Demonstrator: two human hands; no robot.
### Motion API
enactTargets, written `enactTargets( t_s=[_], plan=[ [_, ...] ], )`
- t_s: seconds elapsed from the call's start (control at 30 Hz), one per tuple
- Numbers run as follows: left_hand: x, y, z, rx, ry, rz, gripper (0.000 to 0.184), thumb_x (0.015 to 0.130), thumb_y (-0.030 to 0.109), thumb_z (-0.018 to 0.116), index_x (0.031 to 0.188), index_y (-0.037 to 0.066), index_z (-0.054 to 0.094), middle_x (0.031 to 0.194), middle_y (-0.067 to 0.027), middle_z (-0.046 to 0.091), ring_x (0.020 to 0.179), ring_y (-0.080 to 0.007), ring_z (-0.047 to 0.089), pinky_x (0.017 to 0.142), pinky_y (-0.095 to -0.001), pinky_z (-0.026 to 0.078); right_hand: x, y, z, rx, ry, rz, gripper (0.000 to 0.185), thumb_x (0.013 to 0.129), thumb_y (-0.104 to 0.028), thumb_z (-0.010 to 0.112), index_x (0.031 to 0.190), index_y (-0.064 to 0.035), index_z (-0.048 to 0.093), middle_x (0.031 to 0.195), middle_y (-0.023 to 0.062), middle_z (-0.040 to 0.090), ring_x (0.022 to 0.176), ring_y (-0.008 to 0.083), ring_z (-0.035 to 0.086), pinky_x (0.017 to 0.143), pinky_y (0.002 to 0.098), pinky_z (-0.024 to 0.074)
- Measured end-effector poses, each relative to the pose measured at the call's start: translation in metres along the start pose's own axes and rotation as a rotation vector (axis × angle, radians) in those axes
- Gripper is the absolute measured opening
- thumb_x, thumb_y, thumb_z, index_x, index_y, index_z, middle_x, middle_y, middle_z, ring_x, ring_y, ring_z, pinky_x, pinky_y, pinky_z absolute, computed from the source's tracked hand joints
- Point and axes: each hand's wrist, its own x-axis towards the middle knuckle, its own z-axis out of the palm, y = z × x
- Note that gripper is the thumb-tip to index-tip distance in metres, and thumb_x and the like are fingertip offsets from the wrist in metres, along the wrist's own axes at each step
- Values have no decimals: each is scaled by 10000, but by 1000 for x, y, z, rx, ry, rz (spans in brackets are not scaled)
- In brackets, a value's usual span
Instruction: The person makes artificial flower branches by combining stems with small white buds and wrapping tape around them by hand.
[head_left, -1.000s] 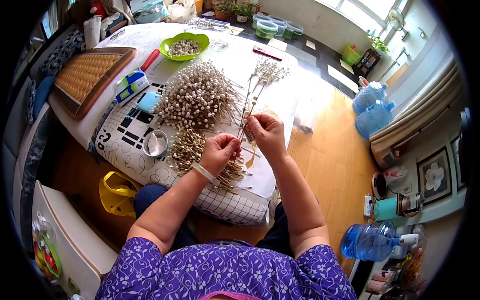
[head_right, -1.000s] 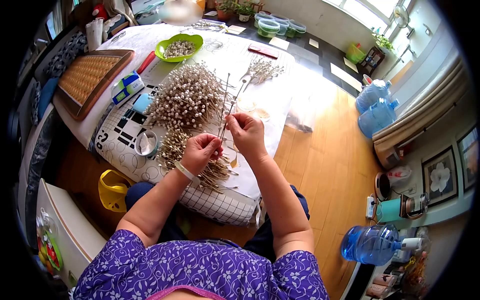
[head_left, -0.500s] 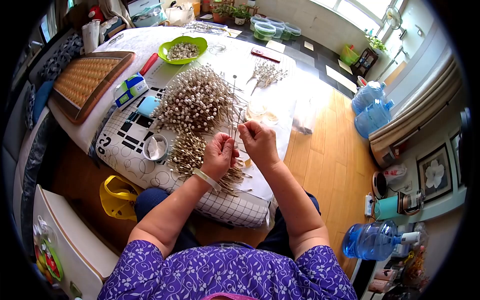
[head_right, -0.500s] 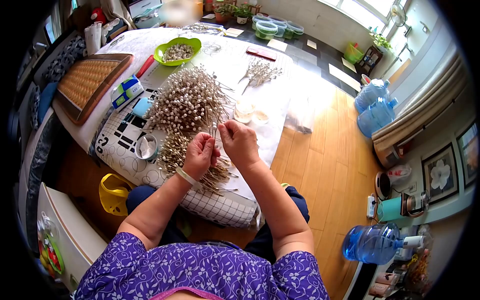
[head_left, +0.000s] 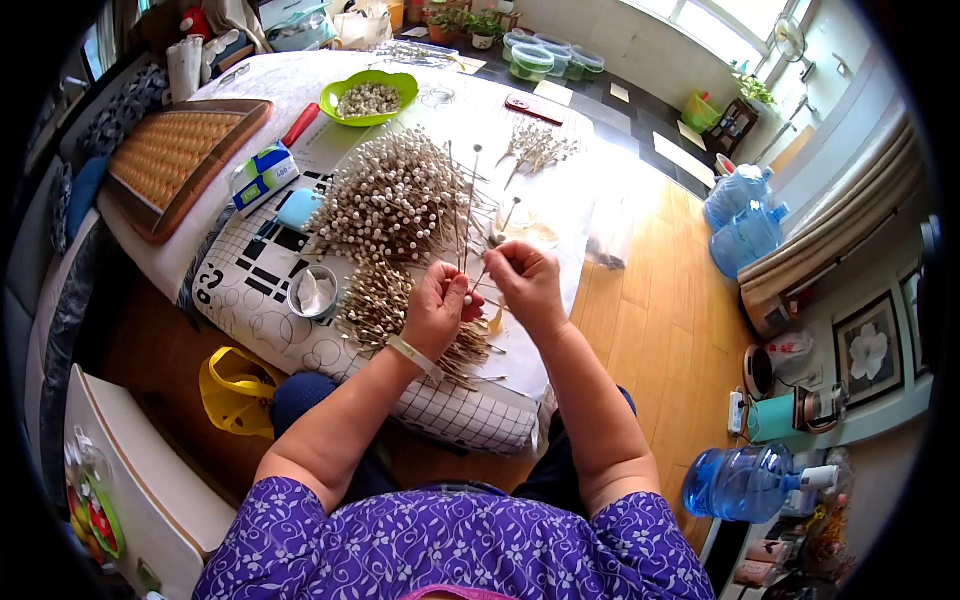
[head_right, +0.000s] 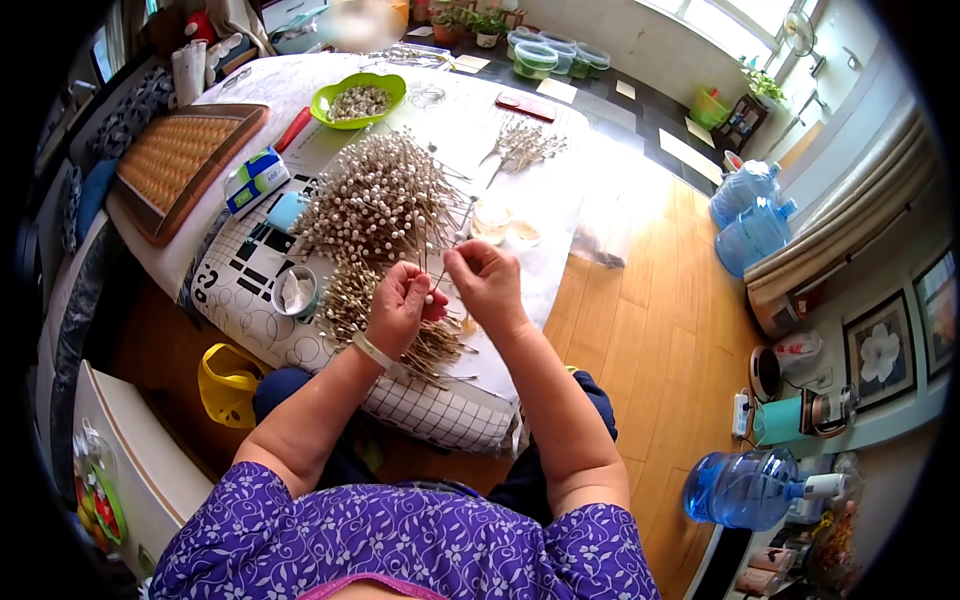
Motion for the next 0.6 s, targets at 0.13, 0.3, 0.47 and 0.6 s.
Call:
enactTargets(
  t_s=[0.13, 0.3, 0.47, 0.6],
  plan=[
    [-8, -4, -3, 40, -108, -64, 176, 915, 211, 464, 867, 43, 454, 702, -71, 616, 571, -101, 589, 516, -221, 501, 17, -11, -28, 116, 4, -7, 90, 817, -83, 616, 787, 0, 603, 670, -7, 581, 603, 39, 506, 566, 180, 418],
    [-13, -7, 3, 19, -160, -93, 166, 907, 207, 483, 862, 50, 457, 680, -49, 594, 545, -77, 555, 495, -191, 475, 15, -7, -22, 166, -1, -13, 113, 824, -83, 608, 738, -13, 586, 607, -58, 527, 531, -9, 434, 459, 149, 343],
    [-15, -9, 5, -32, -178, -49, 156, 905, 192, 490, 856, 48, 455, 647, -25, 550, 478, -53, 478, 443, -172, 421, 14, -9, -24, 167, -7, 15, 93, 825, -75, 605, 759, -10, 593, 634, -42, 549, 559, 1, 465, 495, 153, 372],
    [-16, -8, 6, -58, -189, -50, 152, 906, 187, 487, 852, 50, 453, 647, -24, 541, 476, -54, 470, 443, -171, 418, 13, -10, -22, 170, -9, 43, 81, 826, -67, 603, 771, -7, 597, 663, -28, 568, 591, 12, 490, 536, 156, 400]
  ],
)
